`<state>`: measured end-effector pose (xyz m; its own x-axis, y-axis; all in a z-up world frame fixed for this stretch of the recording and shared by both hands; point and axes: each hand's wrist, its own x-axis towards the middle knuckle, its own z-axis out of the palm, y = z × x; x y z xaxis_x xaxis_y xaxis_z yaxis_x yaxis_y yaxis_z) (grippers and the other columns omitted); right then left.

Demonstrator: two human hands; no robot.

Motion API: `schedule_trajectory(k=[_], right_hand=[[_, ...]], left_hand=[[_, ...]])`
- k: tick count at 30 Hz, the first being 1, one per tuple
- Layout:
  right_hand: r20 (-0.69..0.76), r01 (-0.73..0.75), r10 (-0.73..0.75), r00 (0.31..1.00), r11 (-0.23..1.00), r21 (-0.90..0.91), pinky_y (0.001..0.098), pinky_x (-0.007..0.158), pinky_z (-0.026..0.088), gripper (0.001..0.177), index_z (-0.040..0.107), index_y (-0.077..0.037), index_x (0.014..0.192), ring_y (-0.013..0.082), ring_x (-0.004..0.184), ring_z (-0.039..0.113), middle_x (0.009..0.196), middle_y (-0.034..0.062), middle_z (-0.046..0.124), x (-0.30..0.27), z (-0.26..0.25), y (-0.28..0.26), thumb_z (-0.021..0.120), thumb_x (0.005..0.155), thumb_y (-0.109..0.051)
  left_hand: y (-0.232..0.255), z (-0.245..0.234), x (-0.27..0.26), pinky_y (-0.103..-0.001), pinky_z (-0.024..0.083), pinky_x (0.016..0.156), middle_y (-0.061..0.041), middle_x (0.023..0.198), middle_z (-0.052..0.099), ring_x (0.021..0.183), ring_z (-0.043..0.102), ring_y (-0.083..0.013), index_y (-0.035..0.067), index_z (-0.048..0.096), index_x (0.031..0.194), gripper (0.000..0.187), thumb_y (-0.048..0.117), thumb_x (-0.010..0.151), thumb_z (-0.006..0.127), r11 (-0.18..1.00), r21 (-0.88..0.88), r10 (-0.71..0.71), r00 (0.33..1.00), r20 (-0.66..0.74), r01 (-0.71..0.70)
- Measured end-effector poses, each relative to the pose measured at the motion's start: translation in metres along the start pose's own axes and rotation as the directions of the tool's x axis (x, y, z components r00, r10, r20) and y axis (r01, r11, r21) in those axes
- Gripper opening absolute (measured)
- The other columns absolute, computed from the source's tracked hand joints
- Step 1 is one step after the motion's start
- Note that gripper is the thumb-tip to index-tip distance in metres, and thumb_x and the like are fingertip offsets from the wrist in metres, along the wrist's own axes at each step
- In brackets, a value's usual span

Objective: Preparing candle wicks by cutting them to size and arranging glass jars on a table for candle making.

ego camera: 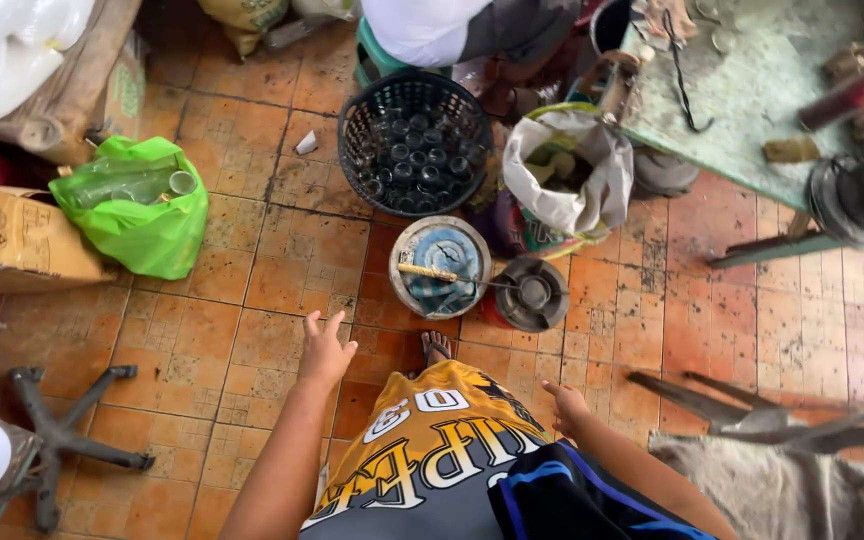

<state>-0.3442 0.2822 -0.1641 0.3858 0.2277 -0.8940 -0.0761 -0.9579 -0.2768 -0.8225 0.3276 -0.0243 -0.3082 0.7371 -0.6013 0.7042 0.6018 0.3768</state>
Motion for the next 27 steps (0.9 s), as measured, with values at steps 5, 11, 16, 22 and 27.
schedule_trajectory(k=[5,11,16,22,27], right_hand=[[0.12,0.133,-0.118,0.986,0.983,-0.125,0.0618,0.108,0.038,0.093,0.036,-0.019,0.16,0.0407,0.148,0.037,0.164,0.0173,0.032,0.016,0.035,-0.095,0.083,0.087,-0.05],[0.18,0.324,-0.313,0.933,0.946,-0.032,0.0653,0.113,0.031,0.084,0.036,-0.007,0.159,0.0479,0.149,0.03,0.161,0.0264,0.033,-0.006,0.092,-0.202,0.08,0.093,-0.035],[0.089,0.43,-0.421,0.903,0.87,-0.241,0.0577,0.115,0.038,0.088,0.046,-0.013,0.155,0.0409,0.145,0.042,0.155,0.0218,0.048,-0.001,0.147,-0.204,0.086,0.084,-0.047],[0.005,0.362,-0.366,0.931,0.918,-0.162,0.0546,0.116,0.039,0.089,0.046,-0.013,0.155,0.0406,0.142,0.046,0.152,0.0267,0.05,-0.028,0.252,-0.181,0.086,0.083,-0.045],[-0.067,0.254,-0.254,0.965,0.967,-0.009,0.0559,0.117,0.037,0.089,0.043,-0.013,0.157,0.0432,0.144,0.042,0.156,0.0286,0.045,-0.048,0.332,-0.162,0.084,0.084,-0.045]], left_hand=[[0.016,-0.034,0.008,-0.058,0.056,0.102,-0.018,0.162,0.021,0.142,0.044,-0.0466,0.02,0.049,0.153,0.061,0.027,0.095,0.068,0.995,-0.096,-0.026,0.999,-0.032,0.023],[-0.005,-0.073,0.08,-0.059,0.053,0.103,-0.017,0.161,0.025,0.143,0.043,-0.0461,0.022,0.053,0.151,0.061,0.027,0.093,0.072,0.989,-0.128,-0.09,0.983,-0.162,0.07],[-0.059,-0.105,0.147,-0.059,0.05,0.108,-0.018,0.161,0.028,0.142,0.045,-0.0481,0.019,0.057,0.148,0.06,0.031,0.091,0.074,0.996,-0.081,-0.059,0.984,-0.17,0.046],[-0.122,-0.173,0.264,-0.054,0.051,0.109,-0.014,0.158,0.033,0.142,0.048,-0.0429,0.024,0.062,0.144,0.056,0.035,0.09,0.076,0.997,0.075,0.039,0.998,-0.057,-0.034],[-0.08,-0.258,0.335,-0.053,0.049,0.111,-0.013,0.159,0.033,0.141,0.049,-0.0427,0.026,0.063,0.142,0.054,0.033,0.091,0.076,0.954,0.23,0.174,0.979,0.106,-0.194]])
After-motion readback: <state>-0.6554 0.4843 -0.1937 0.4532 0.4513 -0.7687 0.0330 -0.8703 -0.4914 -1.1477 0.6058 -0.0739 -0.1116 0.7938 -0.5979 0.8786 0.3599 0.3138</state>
